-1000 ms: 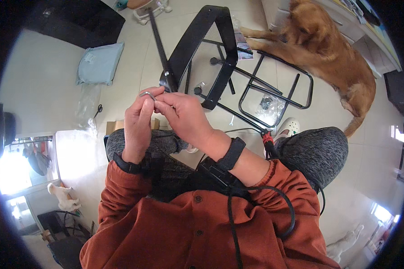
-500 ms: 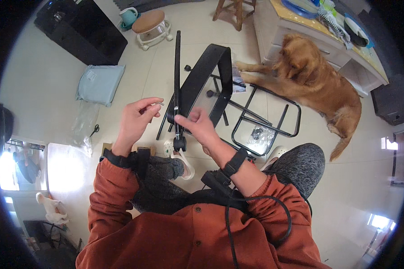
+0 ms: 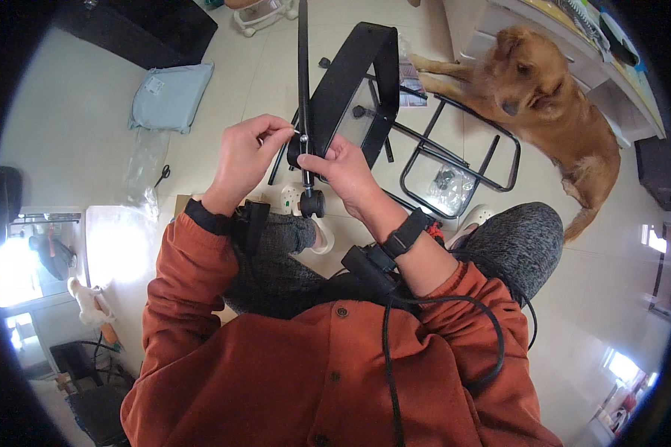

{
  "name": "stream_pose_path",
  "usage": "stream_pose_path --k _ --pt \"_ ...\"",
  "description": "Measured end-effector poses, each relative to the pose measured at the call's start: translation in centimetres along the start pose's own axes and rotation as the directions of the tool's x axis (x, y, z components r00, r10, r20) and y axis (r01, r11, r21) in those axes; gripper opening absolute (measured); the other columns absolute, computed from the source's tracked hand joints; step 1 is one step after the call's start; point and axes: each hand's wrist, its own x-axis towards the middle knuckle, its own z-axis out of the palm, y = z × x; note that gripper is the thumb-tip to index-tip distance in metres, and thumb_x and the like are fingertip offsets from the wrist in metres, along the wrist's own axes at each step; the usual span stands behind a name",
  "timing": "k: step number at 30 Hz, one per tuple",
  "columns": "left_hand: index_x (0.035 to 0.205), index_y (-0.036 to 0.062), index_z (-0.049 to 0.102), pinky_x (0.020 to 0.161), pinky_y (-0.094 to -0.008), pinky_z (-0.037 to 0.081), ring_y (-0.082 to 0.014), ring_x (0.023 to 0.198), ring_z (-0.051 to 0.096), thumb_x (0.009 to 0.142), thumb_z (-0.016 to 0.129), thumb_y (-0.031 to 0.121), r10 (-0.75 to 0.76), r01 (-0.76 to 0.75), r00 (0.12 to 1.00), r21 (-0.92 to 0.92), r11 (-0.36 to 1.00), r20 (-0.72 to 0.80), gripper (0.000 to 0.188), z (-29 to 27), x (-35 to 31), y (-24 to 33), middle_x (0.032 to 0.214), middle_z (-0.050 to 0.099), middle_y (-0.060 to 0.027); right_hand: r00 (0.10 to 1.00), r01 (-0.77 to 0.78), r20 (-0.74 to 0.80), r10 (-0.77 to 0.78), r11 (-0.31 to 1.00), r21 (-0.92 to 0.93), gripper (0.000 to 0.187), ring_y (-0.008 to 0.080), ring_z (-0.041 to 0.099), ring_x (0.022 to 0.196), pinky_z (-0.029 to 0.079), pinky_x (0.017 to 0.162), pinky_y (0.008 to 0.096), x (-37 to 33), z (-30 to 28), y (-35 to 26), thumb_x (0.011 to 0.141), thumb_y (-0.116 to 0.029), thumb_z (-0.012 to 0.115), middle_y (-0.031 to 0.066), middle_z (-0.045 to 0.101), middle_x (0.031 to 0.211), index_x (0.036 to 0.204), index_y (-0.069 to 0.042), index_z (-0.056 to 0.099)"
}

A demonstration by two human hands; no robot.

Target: The person assembles a chair by attaching a metal support bar to the chair back using an Allen key. They insert the bar, align it, and tighten the fasteners to secure it in place.

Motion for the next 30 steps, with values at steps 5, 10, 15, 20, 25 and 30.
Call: stream_pose_path --k 5,10,15,20,25,30 --pt "0.086 -0.0009 0.064 0.056 -0.0248 0.044 -0.0112 0.060 0.056 0.081 0.064 0.010 0.028 -0.031 0.999 0.067 0.997 0.045 0.012 0.4 -0.3 0.7 0.069 0.063 -0.0076 0.998 0.009 0.055 -0.009 1.000 0.004 0.026 0.0059 0.059 0.079 0.046 0.071 0.0206 -0.6 -0.3 0.2 0.079 -0.004 0.065 0.0012 0.064 0.092 0.104 -0.004 0.057" --pt "0.085 -0.0013 0.064 0.056 -0.0249 0.045 -0.0119 0.060 0.057 0.080 0.065 0.010 0.019 -0.026 0.998 0.113 0.993 0.055 0.012 0.4 -0.5 0.9 0.068 0.063 -0.0084 0.999 0.005 0.051 -0.006 1.000 0.020 0.028 0.0069 0.059 0.082 0.046 0.075 0.0218 -0.5 -0.8 0.5 0.080 -0.003 0.065 0.0020 0.064 0.094 0.107 -0.002 0.056" --pt "0.085 -0.0012 0.064 0.056 -0.0249 0.045 -0.0121 0.059 0.057 0.080 0.065 0.009 0.038 -0.048 0.998 0.176 0.983 0.059 0.011 0.7 -0.5 1.4 0.069 0.063 -0.0086 0.997 0.037 0.064 -0.042 0.997 0.067 0.031 0.0080 0.058 0.086 0.046 0.078 0.0231 -0.5 -0.9 0.8 0.079 -0.003 0.065 0.0034 0.063 0.098 0.108 -0.001 0.055" --pt "0.085 -0.0004 0.065 0.055 -0.0253 0.045 -0.0134 0.058 0.057 0.080 0.065 0.010 0.057 -0.078 0.994 0.246 0.966 0.089 0.011 0.6 -0.2 2.1 0.069 0.063 -0.0099 0.996 0.050 0.066 -0.056 0.995 0.083 0.033 0.0089 0.058 0.088 0.045 0.080 0.0244 -0.5 -0.9 0.8 0.078 -0.003 0.066 0.0037 0.062 0.100 0.109 -0.001 0.054" --pt "0.085 0.0004 0.064 0.053 -0.0276 0.044 -0.0181 0.056 0.057 0.080 0.065 0.011 0.112 -0.149 0.985 0.315 0.937 0.132 0.012 0.6 0.0 3.1 0.068 0.061 -0.0118 0.992 0.086 0.082 -0.097 0.988 0.126 0.033 0.0090 0.058 0.087 0.046 0.078 0.0245 -0.5 -0.9 1.1 0.078 -0.004 0.066 0.0036 0.062 0.098 0.108 -0.001 0.054" --pt "0.079 0.0015 0.061 0.052 -0.0309 0.044 -0.0248 0.055 0.057 0.080 0.064 0.012 0.247 -0.325 0.944 0.503 0.801 0.217 0.011 0.5 0.5 3.7 0.066 0.059 -0.0124 0.992 0.117 0.031 -0.125 0.976 0.184 0.030 0.0093 0.059 0.082 0.048 0.069 0.0240 -0.1 -0.5 1.9 0.075 0.002 0.067 0.0064 0.062 0.092 0.100 0.004 0.052"
